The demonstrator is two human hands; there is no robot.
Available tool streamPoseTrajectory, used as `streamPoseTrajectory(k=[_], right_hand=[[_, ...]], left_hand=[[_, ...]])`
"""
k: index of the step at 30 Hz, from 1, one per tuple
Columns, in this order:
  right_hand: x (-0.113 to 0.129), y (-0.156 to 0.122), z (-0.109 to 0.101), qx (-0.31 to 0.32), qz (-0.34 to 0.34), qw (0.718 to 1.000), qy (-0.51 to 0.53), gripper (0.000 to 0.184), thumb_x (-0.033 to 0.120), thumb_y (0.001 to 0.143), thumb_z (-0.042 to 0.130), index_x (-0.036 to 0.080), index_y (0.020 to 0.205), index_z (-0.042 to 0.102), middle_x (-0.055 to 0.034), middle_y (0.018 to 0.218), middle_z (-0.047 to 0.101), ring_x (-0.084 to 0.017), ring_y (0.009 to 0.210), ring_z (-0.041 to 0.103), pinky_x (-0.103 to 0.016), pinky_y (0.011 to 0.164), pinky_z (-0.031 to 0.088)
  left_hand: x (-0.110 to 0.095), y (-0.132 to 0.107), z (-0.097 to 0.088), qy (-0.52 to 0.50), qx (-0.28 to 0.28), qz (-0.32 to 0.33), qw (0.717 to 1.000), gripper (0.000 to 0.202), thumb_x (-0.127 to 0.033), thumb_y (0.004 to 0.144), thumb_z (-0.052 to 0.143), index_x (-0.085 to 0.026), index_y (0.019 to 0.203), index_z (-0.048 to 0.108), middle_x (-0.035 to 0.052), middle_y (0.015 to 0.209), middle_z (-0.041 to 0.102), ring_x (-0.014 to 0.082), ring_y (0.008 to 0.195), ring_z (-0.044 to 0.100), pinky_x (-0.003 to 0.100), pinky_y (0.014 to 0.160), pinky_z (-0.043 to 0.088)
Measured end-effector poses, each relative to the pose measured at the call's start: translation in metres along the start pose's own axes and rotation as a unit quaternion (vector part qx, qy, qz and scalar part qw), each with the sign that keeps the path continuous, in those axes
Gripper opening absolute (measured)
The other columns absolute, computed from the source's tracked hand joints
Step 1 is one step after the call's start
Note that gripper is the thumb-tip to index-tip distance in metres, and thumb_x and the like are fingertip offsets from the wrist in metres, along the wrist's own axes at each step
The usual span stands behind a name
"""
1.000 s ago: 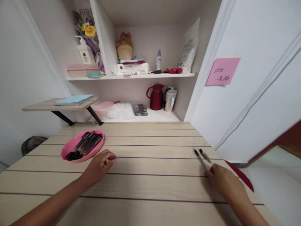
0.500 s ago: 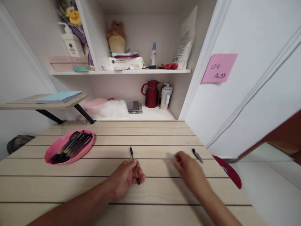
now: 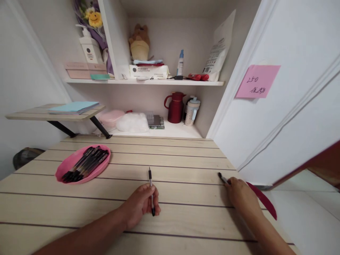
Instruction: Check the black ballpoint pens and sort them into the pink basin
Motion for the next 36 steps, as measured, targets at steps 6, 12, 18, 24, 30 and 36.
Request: streamPoseTrajectory(k=[6,12,18,24,30,36], right_hand=[[0.107,-0.005,0.011,0.080,-0.114,0.990,0.038,0.019,0.029,0.079,0.042,0.018,0.074,0.057,-0.0080,0.072,0.064,-0.020,0.065,0.059,-0.027,0.057,0.036],[0.205,-0.010,0.020,0.088,-0.152,0.982,0.066,0.014,0.021,0.079,0.044,0.017,0.082,0.057,-0.0086,0.078,0.063,-0.018,0.072,0.058,-0.025,0.061,0.035],[0.214,-0.014,0.018,0.108,-0.132,0.976,0.137,0.013,0.021,0.073,0.051,0.016,0.083,0.058,-0.0061,0.071,0.063,-0.017,0.065,0.056,-0.026,0.058,0.035],[0.226,-0.004,0.005,0.205,-0.029,0.848,0.487,0.019,0.038,0.070,0.058,0.019,0.071,0.060,0.0013,0.053,0.057,-0.012,0.047,0.048,-0.025,0.049,0.036],[0.265,0.000,0.015,0.185,0.055,0.729,0.657,0.029,0.036,0.058,0.071,0.017,0.078,0.061,-0.0013,0.066,0.064,-0.010,0.053,0.053,-0.022,0.049,0.037],[0.275,-0.007,0.015,0.170,0.044,0.710,0.681,0.033,0.035,0.060,0.071,0.018,0.087,0.060,-0.0021,0.071,0.067,-0.009,0.055,0.054,-0.022,0.052,0.039]], left_hand=[[0.003,0.004,-0.003,0.026,0.013,0.004,1.000,0.031,-0.047,0.073,0.048,-0.016,0.078,0.045,-0.0012,0.056,0.053,0.0145,0.049,0.055,0.029,0.053,0.041],[-0.007,0.007,-0.015,0.110,-0.021,0.016,0.994,0.029,-0.043,0.076,0.043,-0.016,0.083,0.047,-0.0056,0.051,0.046,0.0076,0.037,0.045,0.020,0.042,0.034],[-0.018,0.005,-0.039,0.151,-0.070,0.003,0.986,0.033,-0.040,0.080,0.038,-0.017,0.102,0.046,-0.0082,0.051,0.041,0.0025,0.031,0.023,0.016,0.032,0.016],[-0.020,0.008,-0.043,0.134,-0.030,0.014,0.990,0.039,-0.042,0.081,0.039,-0.016,0.110,0.047,-0.0091,0.047,0.042,0.0018,0.027,0.021,0.017,0.031,0.012],[-0.019,0.007,-0.042,0.125,-0.021,0.034,0.991,0.038,-0.040,0.082,0.040,-0.014,0.109,0.049,-0.0086,0.045,0.044,0.0020,0.026,0.023,0.017,0.030,0.013],[-0.023,0.004,-0.042,0.111,-0.039,0.038,0.992,0.036,-0.039,0.082,0.039,-0.015,0.108,0.049,-0.0092,0.044,0.043,0.0021,0.025,0.021,0.017,0.029,0.013]])
Point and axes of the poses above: each hand's wrist, its own y-axis towards the middle knuckle, its own z-axis out of the palm, x = y × z, the point moved 6 cm from there along y, towards the middle knuckle
